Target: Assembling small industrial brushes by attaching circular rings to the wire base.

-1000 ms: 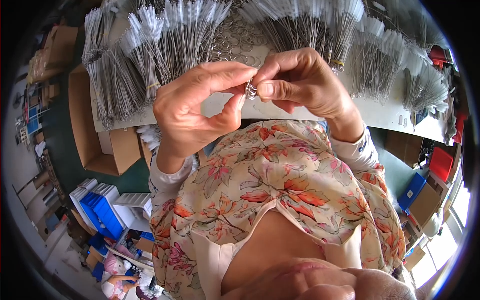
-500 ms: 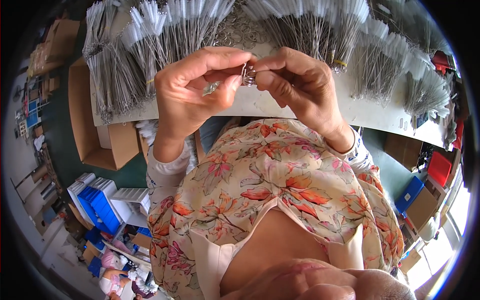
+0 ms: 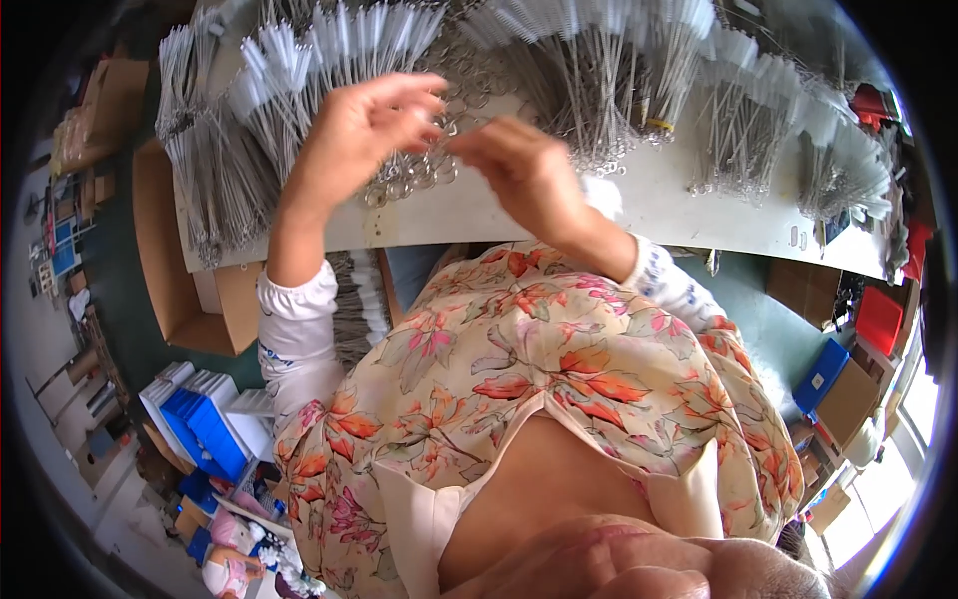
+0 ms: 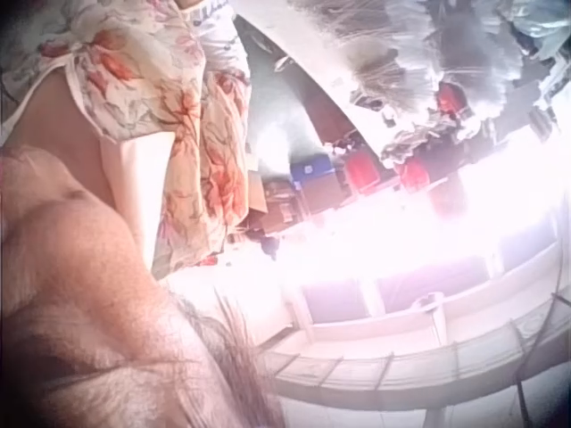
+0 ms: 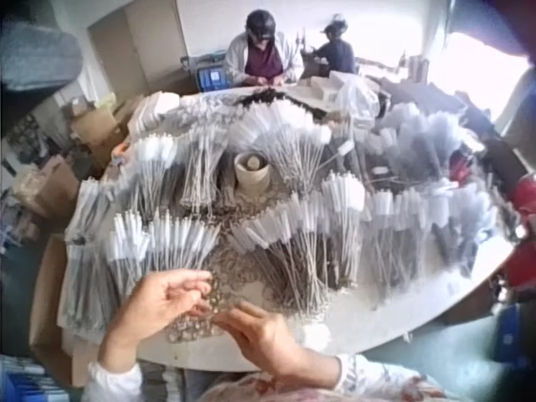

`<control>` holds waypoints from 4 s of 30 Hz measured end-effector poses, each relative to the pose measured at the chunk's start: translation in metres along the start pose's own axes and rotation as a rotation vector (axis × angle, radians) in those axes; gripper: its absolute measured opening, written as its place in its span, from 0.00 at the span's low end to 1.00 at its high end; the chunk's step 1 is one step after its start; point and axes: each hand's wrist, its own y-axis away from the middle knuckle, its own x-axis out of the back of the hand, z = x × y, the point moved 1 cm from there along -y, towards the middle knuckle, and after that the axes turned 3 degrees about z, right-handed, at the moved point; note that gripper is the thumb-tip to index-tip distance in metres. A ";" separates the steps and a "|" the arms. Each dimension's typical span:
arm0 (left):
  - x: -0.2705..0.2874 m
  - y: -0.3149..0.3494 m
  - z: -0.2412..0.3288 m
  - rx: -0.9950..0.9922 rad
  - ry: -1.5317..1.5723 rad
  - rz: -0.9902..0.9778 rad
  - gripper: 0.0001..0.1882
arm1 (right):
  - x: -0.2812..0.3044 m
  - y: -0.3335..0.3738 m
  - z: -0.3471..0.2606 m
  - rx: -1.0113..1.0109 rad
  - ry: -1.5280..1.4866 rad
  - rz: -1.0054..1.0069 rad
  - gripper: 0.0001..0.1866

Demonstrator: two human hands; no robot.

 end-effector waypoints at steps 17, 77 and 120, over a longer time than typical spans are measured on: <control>0.065 -0.041 -0.067 -0.103 -1.017 0.744 0.08 | 0.080 -0.060 0.049 -0.166 0.784 -0.052 0.10; 0.165 0.061 -0.032 0.062 -0.165 0.881 0.15 | 0.483 0.055 0.142 -0.805 1.263 0.785 0.15; 0.104 0.064 -0.021 -0.001 0.087 0.646 0.14 | 0.381 0.079 0.127 -0.473 1.250 0.382 0.13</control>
